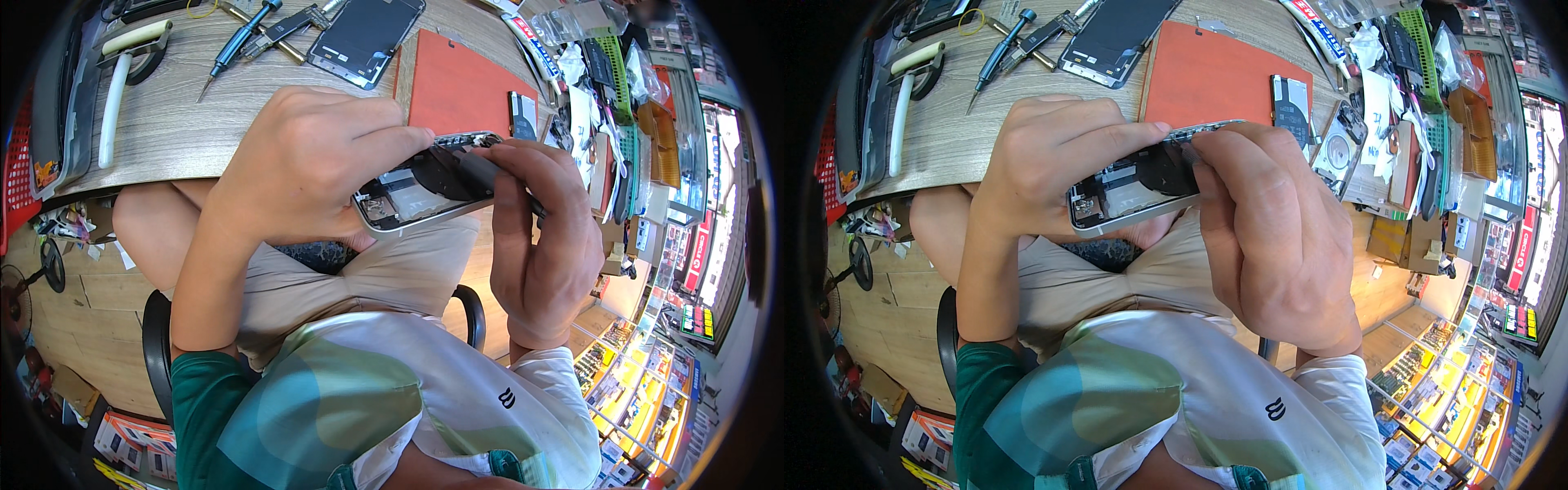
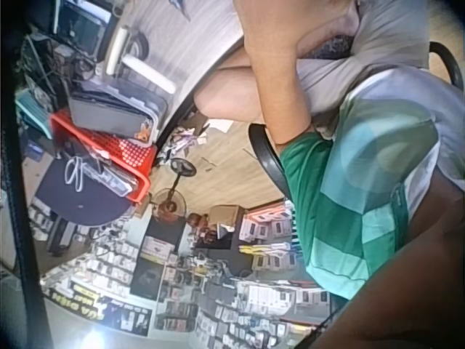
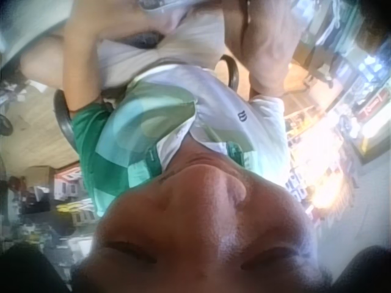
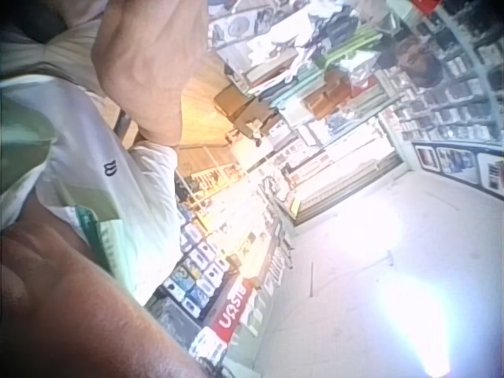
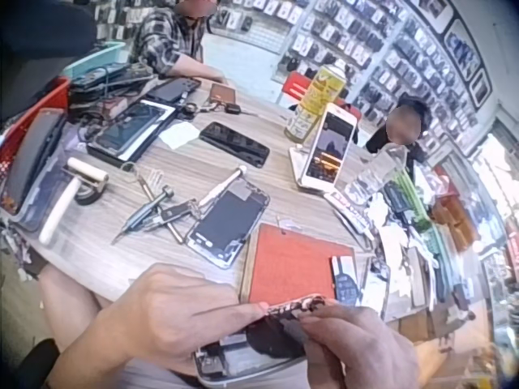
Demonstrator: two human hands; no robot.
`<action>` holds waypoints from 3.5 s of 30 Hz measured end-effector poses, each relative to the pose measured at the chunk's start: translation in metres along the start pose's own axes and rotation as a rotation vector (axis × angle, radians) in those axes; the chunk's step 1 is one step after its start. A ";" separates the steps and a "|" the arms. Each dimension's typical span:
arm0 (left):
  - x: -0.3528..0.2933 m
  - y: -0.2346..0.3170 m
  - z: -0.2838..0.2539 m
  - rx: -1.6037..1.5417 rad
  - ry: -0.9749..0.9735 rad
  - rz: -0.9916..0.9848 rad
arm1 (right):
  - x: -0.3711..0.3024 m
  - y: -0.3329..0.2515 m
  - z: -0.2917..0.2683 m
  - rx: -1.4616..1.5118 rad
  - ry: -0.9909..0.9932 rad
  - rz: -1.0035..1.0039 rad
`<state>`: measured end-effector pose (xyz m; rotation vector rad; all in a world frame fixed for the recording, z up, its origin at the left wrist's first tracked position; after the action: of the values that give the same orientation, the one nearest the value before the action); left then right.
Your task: The person is repairing a smartphone by using a screwdriver to remove screws and a metal tool to pry open the casing. They carefully manipulate internal components and place removed parts on the table.
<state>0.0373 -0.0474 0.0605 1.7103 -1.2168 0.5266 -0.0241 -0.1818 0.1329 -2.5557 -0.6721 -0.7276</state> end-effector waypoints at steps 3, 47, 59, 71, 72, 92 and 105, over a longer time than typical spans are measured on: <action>0.000 0.000 0.000 -0.007 -0.005 -0.004 | 0.000 0.000 0.000 -0.008 -0.004 0.000; -0.002 0.006 0.002 0.034 -0.008 -0.002 | -0.016 -0.014 0.000 -0.028 -0.002 -0.114; -0.003 0.024 0.012 0.117 0.087 -0.078 | -0.040 -0.002 -0.010 0.096 0.083 -0.070; -0.001 0.039 0.019 0.152 0.142 -0.234 | -0.053 0.010 -0.017 0.169 0.140 -0.054; 0.000 0.041 0.020 0.158 0.131 -0.246 | -0.054 0.011 -0.018 0.174 0.139 -0.049; 0.001 0.050 0.026 0.177 0.136 -0.292 | -0.062 0.014 -0.021 0.142 0.129 -0.025; -0.002 0.055 0.032 0.202 0.114 -0.292 | -0.059 0.011 -0.022 0.102 0.069 0.033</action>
<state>-0.0181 -0.0776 0.0683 1.9596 -0.8363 0.5741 -0.0707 -0.2209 0.1142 -2.4317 -0.6271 -0.7479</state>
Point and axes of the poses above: each hand's wrist, its own x-axis towards the middle knuckle, its own z-axis out of the palm, y = z × x, the point moved 9 cm from there along x, towards the middle knuckle, and after that the axes turned 6 degrees about y, right-handed, at the moved point
